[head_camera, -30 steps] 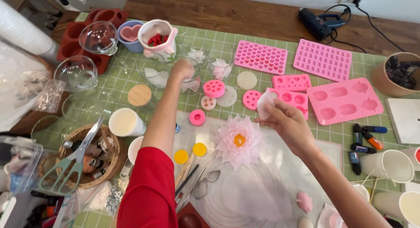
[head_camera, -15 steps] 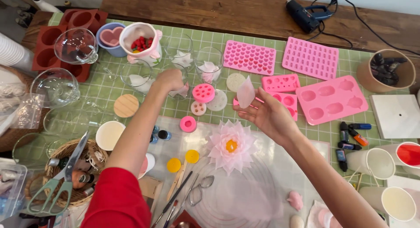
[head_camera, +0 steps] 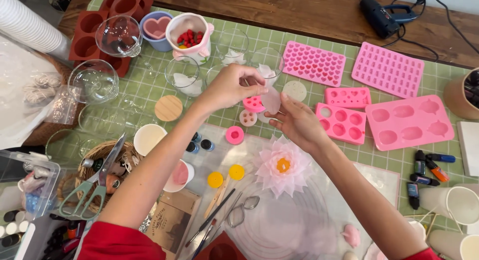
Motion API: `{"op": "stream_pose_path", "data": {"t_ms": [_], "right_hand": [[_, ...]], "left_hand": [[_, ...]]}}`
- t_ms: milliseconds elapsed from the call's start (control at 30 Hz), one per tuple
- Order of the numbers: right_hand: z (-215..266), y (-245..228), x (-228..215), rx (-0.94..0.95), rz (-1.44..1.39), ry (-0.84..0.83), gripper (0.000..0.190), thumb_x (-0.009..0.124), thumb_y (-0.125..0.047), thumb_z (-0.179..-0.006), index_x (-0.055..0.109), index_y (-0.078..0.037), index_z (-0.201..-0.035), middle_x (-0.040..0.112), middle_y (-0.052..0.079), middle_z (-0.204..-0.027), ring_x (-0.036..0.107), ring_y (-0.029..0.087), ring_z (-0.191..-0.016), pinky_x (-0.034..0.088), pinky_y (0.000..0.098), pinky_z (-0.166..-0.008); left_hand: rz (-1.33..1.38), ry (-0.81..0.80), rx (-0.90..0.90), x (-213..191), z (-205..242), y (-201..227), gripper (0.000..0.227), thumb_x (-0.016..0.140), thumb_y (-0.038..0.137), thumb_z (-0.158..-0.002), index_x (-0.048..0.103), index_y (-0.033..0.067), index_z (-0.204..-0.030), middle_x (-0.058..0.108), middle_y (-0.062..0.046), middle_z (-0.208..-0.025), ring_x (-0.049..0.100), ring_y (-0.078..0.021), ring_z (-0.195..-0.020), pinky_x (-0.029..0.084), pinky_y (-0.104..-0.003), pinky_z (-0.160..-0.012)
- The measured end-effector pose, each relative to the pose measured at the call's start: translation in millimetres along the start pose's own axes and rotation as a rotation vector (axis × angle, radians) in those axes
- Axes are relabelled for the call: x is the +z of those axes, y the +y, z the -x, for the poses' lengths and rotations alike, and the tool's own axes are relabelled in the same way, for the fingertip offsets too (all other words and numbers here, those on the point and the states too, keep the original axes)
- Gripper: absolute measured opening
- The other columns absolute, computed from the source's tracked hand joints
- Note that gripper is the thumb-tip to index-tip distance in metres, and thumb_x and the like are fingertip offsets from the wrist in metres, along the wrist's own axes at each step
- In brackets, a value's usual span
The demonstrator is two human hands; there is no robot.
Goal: The person is cutting out and assembling petals to create a decorative wax flower.
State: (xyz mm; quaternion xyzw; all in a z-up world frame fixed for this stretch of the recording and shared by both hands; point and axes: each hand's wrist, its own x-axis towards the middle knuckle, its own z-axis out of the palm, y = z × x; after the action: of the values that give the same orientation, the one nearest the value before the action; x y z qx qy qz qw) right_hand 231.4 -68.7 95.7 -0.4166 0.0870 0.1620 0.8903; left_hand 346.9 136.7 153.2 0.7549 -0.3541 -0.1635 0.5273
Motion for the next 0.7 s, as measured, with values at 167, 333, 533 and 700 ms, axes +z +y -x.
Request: {"op": "stream_pose_path", "data": {"t_ms": [167, 333, 533, 700], "right_hand": [[-7, 7, 8, -0.045, 0.089, 0.054, 0.04, 0.049, -0.032, -0.109, 0.062, 0.001, -0.127, 0.07, 0.012, -0.116, 0.068, 0.02, -0.1, 0.054, 0.0361, -0.089], [-13, 10, 4, -0.116, 0.163, 0.03, 0.037, 0.05, -0.026, -0.11, 0.065, 0.003, -0.126, 0.07, 0.013, -0.114, 0.069, 0.019, -0.096, 0.055, 0.0348, -0.087], [-11, -3, 26, -0.103, 0.21, 0.04, 0.04, 0.051, -0.018, -0.107, 0.059, 0.005, -0.138, 0.069, 0.016, -0.122, 0.071, 0.021, -0.102, 0.058, 0.0351, -0.091], [3, -8, 28, -0.076, 0.386, 0.074, 0.04, 0.05, -0.016, -0.102, 0.055, 0.0, -0.138, 0.071, 0.011, -0.125, 0.074, 0.021, -0.109, 0.059, 0.0335, -0.096]], "left_hand": [[-0.019, 0.079, -0.095, 0, 4, -23, 0.02, 0.08, 0.02, -0.087, 0.079, 0.0001, -0.089, 0.077, -0.005, -0.077, 0.067, -0.0072, -0.067, 0.054, -0.026, -0.062], [0.121, 0.101, -0.176, -2, 6, -24, 0.019, 0.079, 0.019, -0.086, 0.08, 0.0002, -0.09, 0.077, -0.004, -0.076, 0.071, -0.0053, -0.067, 0.056, -0.023, -0.062], [0.164, 0.175, -0.266, -10, 5, -23, 0.02, 0.08, 0.02, -0.085, 0.081, 0.0, -0.087, 0.076, -0.006, -0.072, 0.068, -0.0068, -0.061, 0.051, -0.023, -0.056], [-0.068, 0.341, -0.239, -46, 0, -51, 0.017, 0.08, 0.023, -0.082, 0.082, 0.0073, -0.089, 0.077, -0.004, -0.075, 0.072, -0.0105, -0.064, 0.056, -0.027, -0.06]]}}
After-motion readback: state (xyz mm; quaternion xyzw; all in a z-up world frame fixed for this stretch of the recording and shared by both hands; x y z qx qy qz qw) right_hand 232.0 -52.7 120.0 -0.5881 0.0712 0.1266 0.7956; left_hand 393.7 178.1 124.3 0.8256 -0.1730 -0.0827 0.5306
